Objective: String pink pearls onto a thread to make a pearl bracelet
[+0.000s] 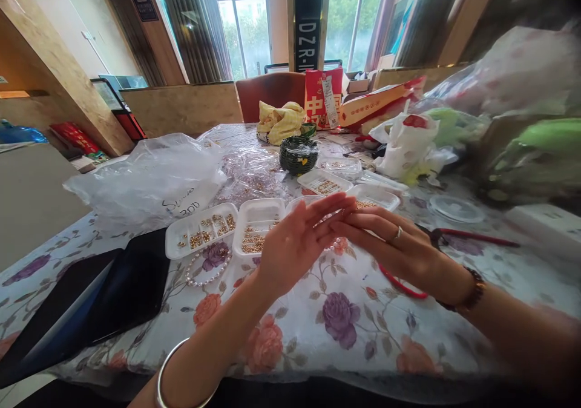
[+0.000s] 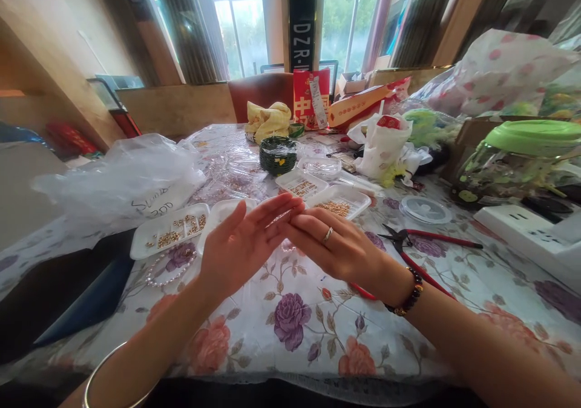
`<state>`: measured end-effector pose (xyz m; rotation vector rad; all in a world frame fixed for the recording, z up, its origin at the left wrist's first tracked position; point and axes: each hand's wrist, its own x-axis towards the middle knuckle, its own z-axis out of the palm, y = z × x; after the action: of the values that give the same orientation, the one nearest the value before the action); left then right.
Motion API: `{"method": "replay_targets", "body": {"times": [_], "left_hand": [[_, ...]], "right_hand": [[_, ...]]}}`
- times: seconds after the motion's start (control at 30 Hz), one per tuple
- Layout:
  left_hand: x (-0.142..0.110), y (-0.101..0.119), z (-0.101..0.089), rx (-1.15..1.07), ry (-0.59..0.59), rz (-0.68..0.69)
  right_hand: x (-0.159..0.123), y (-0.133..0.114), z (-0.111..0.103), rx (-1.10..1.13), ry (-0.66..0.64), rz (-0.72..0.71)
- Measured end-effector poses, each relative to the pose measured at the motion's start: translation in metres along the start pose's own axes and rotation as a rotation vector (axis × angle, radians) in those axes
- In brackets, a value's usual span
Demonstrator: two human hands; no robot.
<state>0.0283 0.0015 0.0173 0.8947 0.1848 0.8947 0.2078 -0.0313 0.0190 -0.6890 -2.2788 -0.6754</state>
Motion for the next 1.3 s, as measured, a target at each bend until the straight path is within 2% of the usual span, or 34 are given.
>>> {"method": "replay_targets", "body": {"times": [0.13, 0.33, 0.57, 0.73, 0.93, 1.07, 1.3], "left_hand": [[-0.001, 0.0, 0.001, -0.025, -0.029, 0.0], [-0.001, -0.003, 0.002, -0.042, 0.008, -0.018], [0.0, -0.003, 0.001, -0.079, 0.058, -0.019], [0.0, -0.003, 0.001, -0.069, 0.08, -0.035], [0.0, -0.006, 0.0, 0.003, 0.072, -0.022], [0.001, -0.01, -0.001, 0.055, 0.061, -0.001], [0.001, -0.013, 0.0, 0.242, 0.17, 0.074]], "right_hand": [[-0.001, 0.001, -0.001, -0.06, 0.001, -0.049], [0.0, 0.004, 0.006, -0.025, 0.135, 0.065], [0.002, 0.007, 0.005, -0.258, 0.166, -0.088], [0.0, 0.009, 0.004, -0.169, 0.147, -0.073], [0.001, 0.008, 0.001, -0.193, 0.115, -0.07], [0.0, 0.009, 0.001, -0.164, 0.147, -0.063], [0.001, 0.006, 0.001, -0.042, 0.166, 0.022]]}}
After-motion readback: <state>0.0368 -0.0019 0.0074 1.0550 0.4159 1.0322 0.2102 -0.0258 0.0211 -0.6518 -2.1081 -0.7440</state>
